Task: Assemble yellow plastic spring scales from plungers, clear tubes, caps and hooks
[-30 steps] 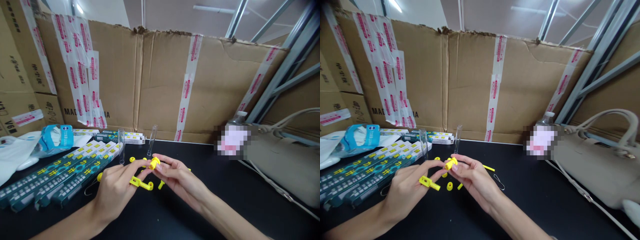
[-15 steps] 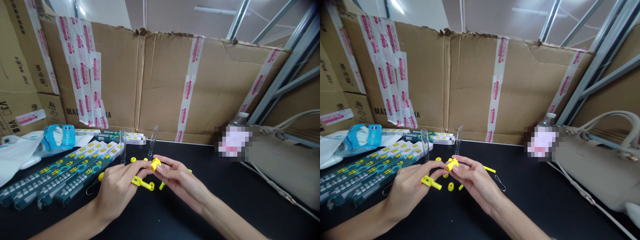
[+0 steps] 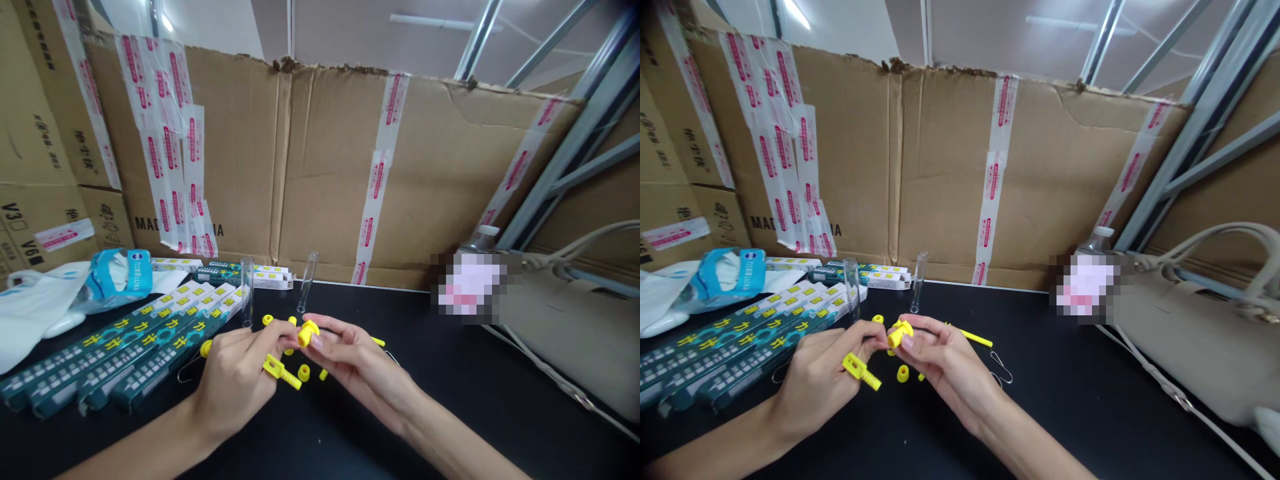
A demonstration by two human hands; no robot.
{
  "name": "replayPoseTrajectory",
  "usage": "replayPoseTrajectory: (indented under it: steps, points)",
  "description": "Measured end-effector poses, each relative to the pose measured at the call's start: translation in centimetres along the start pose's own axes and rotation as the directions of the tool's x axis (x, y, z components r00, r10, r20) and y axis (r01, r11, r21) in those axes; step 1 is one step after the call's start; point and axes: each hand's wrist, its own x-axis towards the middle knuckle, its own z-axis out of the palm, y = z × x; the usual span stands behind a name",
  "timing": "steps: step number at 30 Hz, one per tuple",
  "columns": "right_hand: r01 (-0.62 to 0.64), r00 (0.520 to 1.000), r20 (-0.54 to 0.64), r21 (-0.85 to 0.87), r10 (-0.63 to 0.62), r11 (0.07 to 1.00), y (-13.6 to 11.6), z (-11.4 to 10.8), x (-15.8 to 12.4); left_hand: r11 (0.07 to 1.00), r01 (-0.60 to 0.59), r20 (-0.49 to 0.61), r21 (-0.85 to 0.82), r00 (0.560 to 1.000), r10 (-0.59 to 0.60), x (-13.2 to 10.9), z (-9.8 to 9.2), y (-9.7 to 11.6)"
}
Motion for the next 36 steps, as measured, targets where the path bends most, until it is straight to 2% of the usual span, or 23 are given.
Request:
replayPoseTrajectory:
  steps: [3, 4, 5, 7, 8, 9, 10, 11, 13, 16, 19, 26, 30, 36]
  points:
    - [0.084, 0.996, -0.005, -0.167, -0.086, 0.982, -0.3, -0.1, -0.2, 1.0, 0.008, -0.016, 0.005, 1.0, -0.008, 0.1, 0.0, 0.2]
    - [0.166, 0.984, -0.021, -0.271, -0.178, 0.948, -0.4, -0.1, -0.3, 1.0, 0.018, -0.02, 0.012, 1.0, -0.018, 0.1, 0.0, 0.2]
    - [0.277, 0.949, -0.031, -0.394, -0.314, 0.877, -0.5, -0.3, -0.4, 0.999, 0.035, -0.022, 0.021, 0.999, -0.035, 0.1, 0.0, 0.3]
    - [0.475, 0.804, 0.039, -0.643, -0.594, 0.601, -0.8, -0.7, -0.4, 0.997, 0.077, -0.014, 0.029, 0.997, -0.076, 0.1, 0.1, 0.3]
    - [0.51, 0.738, 0.11, -0.737, -0.666, 0.444, -1.0, -0.9, -0.4, 0.995, 0.095, -0.003, 0.026, 0.996, -0.094, 0.1, 0.1, 0.3]
    - [0.506, 0.712, 0.178, -0.801, -0.679, 0.32, -1.1, -1.2, -0.2, 0.994, 0.104, 0.008, 0.021, 0.994, -0.105, 0.1, 0.1, 0.3]
    - [0.461, 0.751, 0.214, -0.847, -0.625, 0.264, -1.2, -1.4, 0.0, 0.994, 0.109, 0.016, 0.014, 0.994, -0.109, 0.1, 0.2, 0.3]
    - [0.396, 0.807, 0.187, -0.875, -0.561, 0.278, -1.4, -1.6, 0.2, 0.994, 0.106, 0.022, 0.008, 0.994, -0.106, 0.1, 0.2, 0.3]
    - [0.275, 0.904, 0.071, -0.853, -0.422, 0.444, -1.6, -1.8, 0.7, 0.996, 0.092, 0.027, 0.0, 0.995, -0.092, 0.2, 0.3, 0.2]
    - [0.195, 0.961, -0.027, -0.643, -0.276, 0.74, -2.0, -1.6, 0.9, 0.999, 0.05, 0.027, -0.021, 0.998, -0.049, 0.2, 0.2, 0.2]
    - [0.14, 0.985, -0.025, -0.463, -0.171, 0.875, -2.2, -1.1, 0.5, 0.999, 0.006, 0.017, -0.046, 1.0, -0.005, 0.1, 0.1, 0.2]
    - [0.047, 0.999, -0.014, -0.23, -0.052, 0.972, -2.0, -0.4, -0.5, 0.998, -0.032, -0.047, -0.055, 0.998, 0.03, 0.4, 0.0, 0.4]
    - [0.035, 0.999, -0.018, -0.189, -0.039, 0.981, -2.1, -0.4, -0.5, 0.997, -0.061, -0.062, -0.04, 0.996, 0.059, 0.4, 0.0, 0.5]
    - [0.005, 0.999, -0.034, -0.13, -0.009, 0.992, -2.0, -0.3, -0.5, 0.988, -0.154, -0.024, 0.002, 0.988, 0.154, 0.1, -0.3, -0.1]
